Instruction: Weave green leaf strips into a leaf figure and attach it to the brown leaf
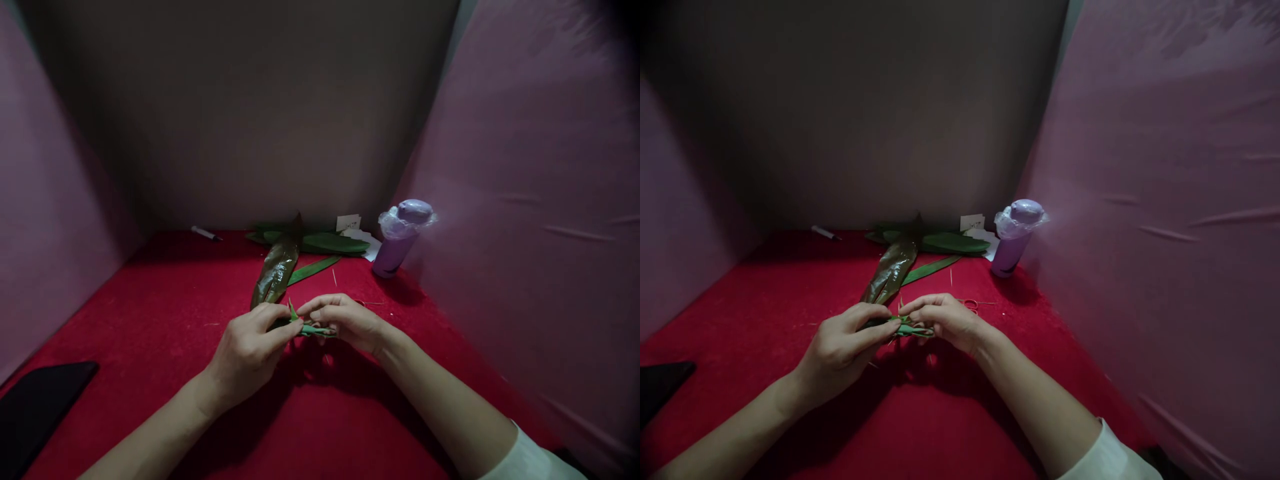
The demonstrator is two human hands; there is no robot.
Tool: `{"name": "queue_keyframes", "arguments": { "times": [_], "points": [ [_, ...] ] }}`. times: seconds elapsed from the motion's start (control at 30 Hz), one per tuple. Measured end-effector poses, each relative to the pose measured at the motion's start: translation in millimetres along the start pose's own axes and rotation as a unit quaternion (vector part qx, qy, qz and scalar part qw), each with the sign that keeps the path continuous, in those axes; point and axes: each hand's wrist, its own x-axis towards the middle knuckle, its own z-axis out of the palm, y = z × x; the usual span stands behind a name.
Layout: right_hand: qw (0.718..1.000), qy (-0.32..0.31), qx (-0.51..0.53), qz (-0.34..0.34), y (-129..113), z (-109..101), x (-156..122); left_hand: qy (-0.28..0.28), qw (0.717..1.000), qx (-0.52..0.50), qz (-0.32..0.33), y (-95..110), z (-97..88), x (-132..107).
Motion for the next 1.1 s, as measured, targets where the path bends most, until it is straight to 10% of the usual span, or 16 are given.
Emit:
{"name": "queue_keyframes", "arguments": {
  "times": [0.27, 0.47, 0.83, 1.1],
  "points": [
    [0.997, 0.011, 0.077, -0.014, -1, 0, 0, 0.032, 0.997, 0.047, 0.055, -2, -0.7, -1],
    [0.995, 0.017, 0.025, -0.099, 4, -1, 2, 0.041, 0.991, -0.116, -0.052, 4, 4.7, 0],
    [0.972, 0.066, 0.006, -0.224, 5, 17, -1, 0.117, 0.732, -0.527, -0.415, 13, 10.8, 9],
    [0.952, 0.127, -0.101, -0.259, 7, 17, 1, 0.095, 0.699, -0.57, -0.421, 9, 12.4, 8]
  ]
}}
